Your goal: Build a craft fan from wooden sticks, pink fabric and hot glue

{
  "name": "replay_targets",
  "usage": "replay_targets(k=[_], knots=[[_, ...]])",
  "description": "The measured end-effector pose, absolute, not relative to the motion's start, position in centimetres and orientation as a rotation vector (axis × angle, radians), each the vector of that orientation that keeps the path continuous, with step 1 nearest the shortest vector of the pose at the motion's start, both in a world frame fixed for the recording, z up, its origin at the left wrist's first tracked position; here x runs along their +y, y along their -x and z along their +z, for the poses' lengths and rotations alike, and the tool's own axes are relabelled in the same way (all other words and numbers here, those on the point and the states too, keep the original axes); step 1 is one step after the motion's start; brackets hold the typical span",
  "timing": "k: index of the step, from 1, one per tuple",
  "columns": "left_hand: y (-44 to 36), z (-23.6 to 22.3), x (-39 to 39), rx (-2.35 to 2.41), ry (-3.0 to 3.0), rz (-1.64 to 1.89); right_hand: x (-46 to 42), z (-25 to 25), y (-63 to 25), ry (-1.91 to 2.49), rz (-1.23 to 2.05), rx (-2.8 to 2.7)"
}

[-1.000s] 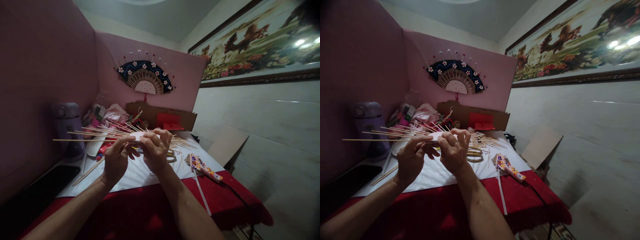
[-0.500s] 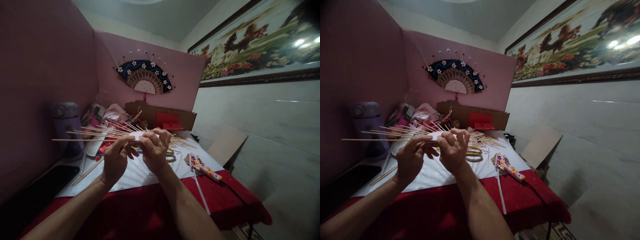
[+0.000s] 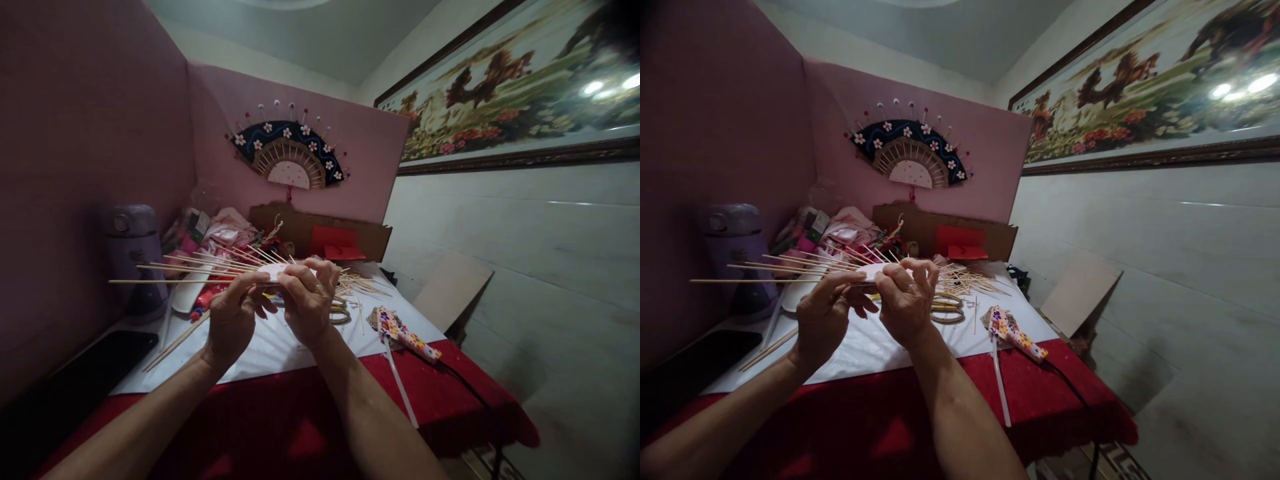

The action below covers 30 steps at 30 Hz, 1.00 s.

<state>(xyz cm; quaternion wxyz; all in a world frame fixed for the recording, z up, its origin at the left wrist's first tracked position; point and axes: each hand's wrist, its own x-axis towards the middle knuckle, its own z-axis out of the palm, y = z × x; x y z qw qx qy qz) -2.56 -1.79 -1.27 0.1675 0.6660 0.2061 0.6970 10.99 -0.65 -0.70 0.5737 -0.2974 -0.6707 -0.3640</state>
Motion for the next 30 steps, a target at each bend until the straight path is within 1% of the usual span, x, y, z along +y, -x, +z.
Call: replay_targets(k=[8, 14, 19, 24, 30], knots=[[1.8, -1.3, -0.3, 0.616, -1.940, 1.979, -0.5, -0.3, -11.8, 0.643, -0.831, -1.508], [0.5, 0.9, 1.1, 0.573, -2.092, 1.861, 0.0, 0.1, -12.9, 0.719, -0.858, -1.363], [-1.6, 2.2, 2.3, 0.463, -2.059, 1.768, 1.0, 0.2, -14.0, 0.786, -0.925, -1.277], [-2.7, 1.4, 3.4, 0.473, -1.973, 1.760, 1.9, -0.4, -14.8, 0.832, -0.930, -1.298], [-1.7, -0.4, 3.7, 0.514, -1.893, 1.829, 2.1, -1.2, -14.6, 0.876, -0.869, -1.473]])
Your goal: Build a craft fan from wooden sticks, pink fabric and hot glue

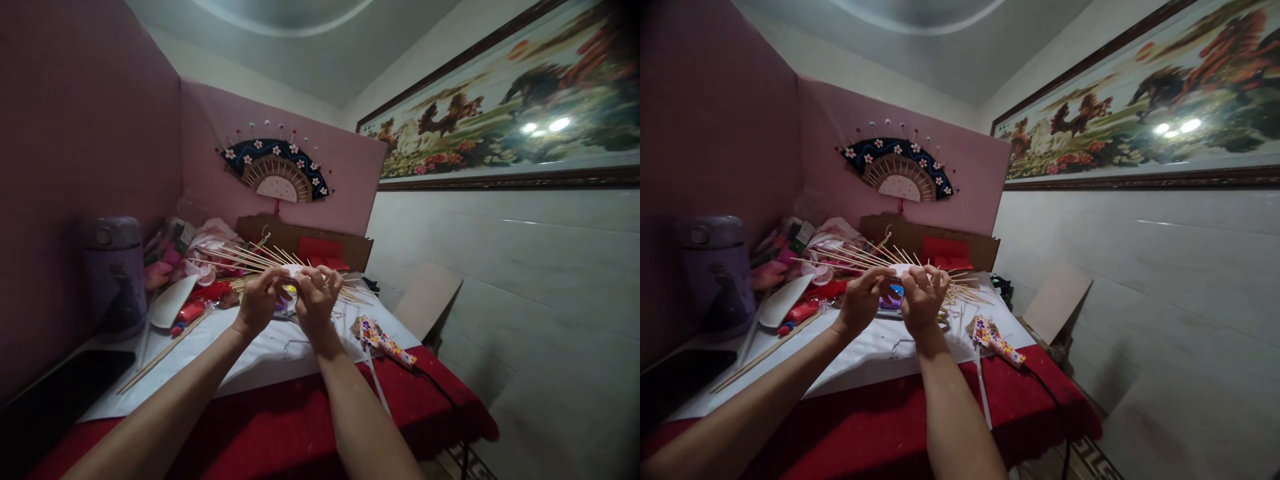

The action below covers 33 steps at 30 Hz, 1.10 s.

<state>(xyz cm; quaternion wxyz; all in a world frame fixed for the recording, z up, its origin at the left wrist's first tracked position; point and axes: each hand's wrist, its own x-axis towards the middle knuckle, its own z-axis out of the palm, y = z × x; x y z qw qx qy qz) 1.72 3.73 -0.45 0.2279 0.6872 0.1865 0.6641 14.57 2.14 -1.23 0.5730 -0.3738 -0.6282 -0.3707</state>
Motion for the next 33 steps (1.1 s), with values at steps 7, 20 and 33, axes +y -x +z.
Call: replay_targets(k=[7, 20, 33], knots=[[-1.1, -1.3, 3.6, 0.530, -1.812, 1.838, 2.3, -1.7, -14.1, 0.886, -0.837, -1.535], [-0.9, -1.9, 4.0, 0.615, -1.934, 1.897, 2.3, -1.8, -14.1, 0.900, -0.827, -1.560], [-0.9, -2.3, 4.4, 0.610, -1.895, 1.933, 2.6, -2.0, -13.9, 0.903, -0.829, -1.559]])
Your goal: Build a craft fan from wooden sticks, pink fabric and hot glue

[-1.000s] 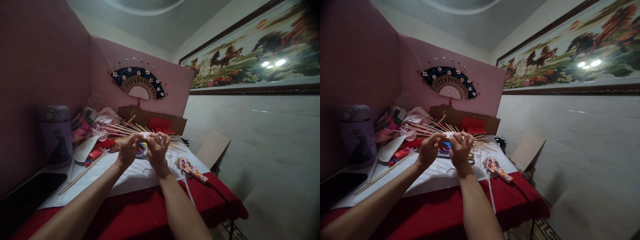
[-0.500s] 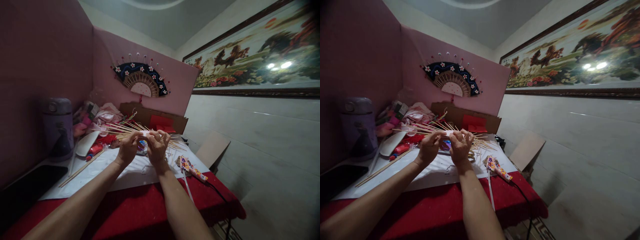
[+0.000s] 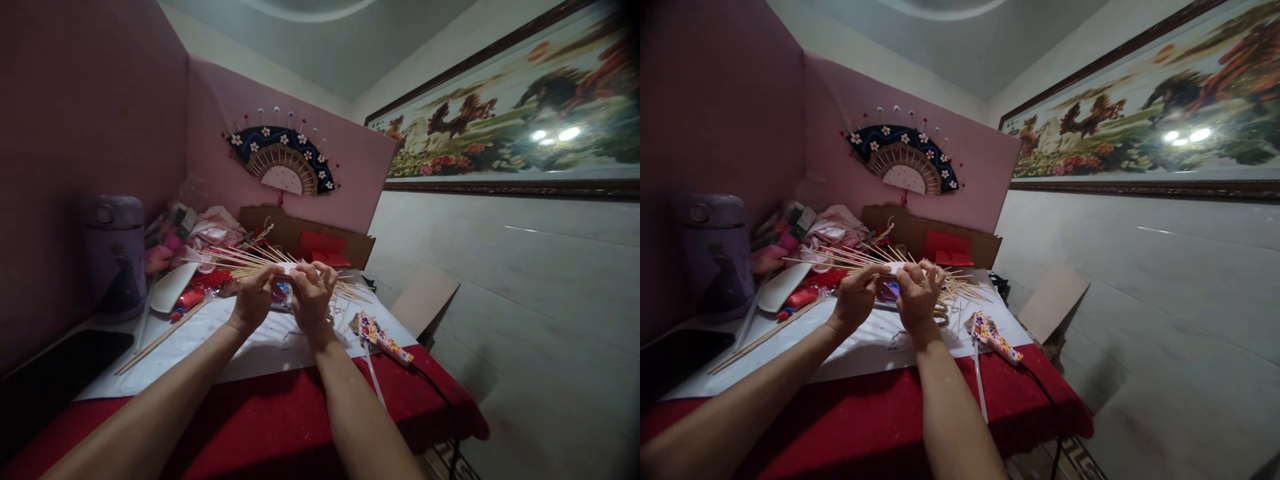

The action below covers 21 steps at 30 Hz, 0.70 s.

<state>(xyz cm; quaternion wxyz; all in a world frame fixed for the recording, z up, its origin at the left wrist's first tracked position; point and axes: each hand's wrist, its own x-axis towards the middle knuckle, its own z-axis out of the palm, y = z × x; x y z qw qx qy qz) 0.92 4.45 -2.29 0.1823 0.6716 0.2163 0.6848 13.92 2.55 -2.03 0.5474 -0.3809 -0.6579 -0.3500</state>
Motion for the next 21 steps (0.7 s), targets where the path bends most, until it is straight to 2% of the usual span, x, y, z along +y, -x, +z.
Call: replay_targets(k=[21], knots=[[-1.12, -2.27, 4.23, 0.626, -1.769, 1.877, 2.49, -2.00, -13.85, 0.913, -0.810, -1.572]])
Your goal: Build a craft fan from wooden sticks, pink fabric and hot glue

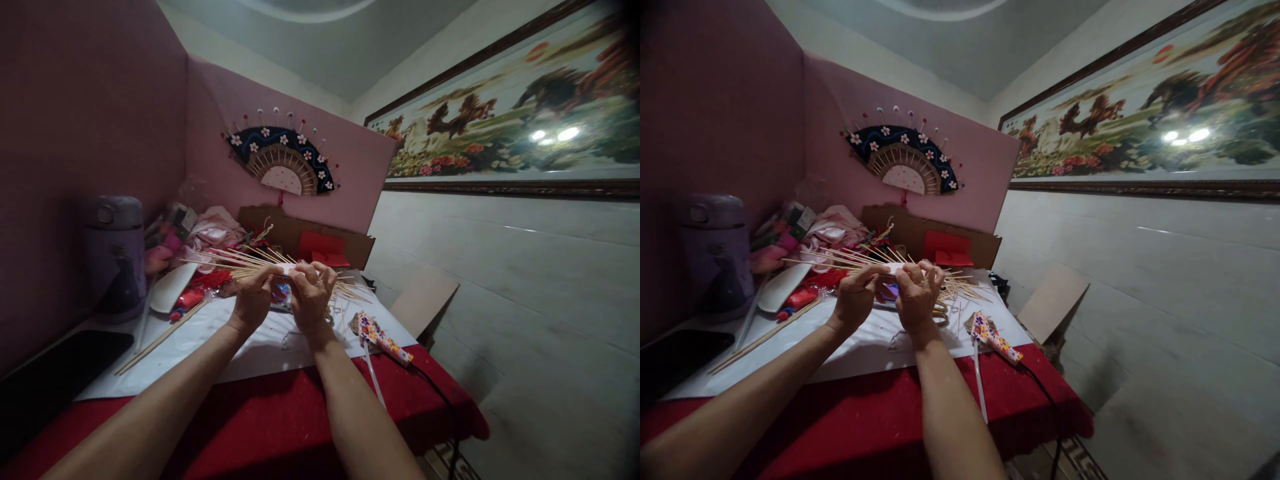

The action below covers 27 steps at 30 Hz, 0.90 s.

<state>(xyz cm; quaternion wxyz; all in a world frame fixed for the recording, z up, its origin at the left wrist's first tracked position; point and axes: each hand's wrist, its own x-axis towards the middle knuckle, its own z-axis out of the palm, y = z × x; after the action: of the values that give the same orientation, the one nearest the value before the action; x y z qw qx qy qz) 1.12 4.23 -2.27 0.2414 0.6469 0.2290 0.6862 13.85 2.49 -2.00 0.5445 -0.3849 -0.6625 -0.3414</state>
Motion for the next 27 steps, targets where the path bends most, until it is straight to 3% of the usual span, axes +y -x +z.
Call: replay_targets(k=[27], knots=[[-1.22, -2.07, 3.85, 0.669, -1.752, 1.885, 2.51, -2.03, -13.85, 0.921, -0.795, -1.579]])
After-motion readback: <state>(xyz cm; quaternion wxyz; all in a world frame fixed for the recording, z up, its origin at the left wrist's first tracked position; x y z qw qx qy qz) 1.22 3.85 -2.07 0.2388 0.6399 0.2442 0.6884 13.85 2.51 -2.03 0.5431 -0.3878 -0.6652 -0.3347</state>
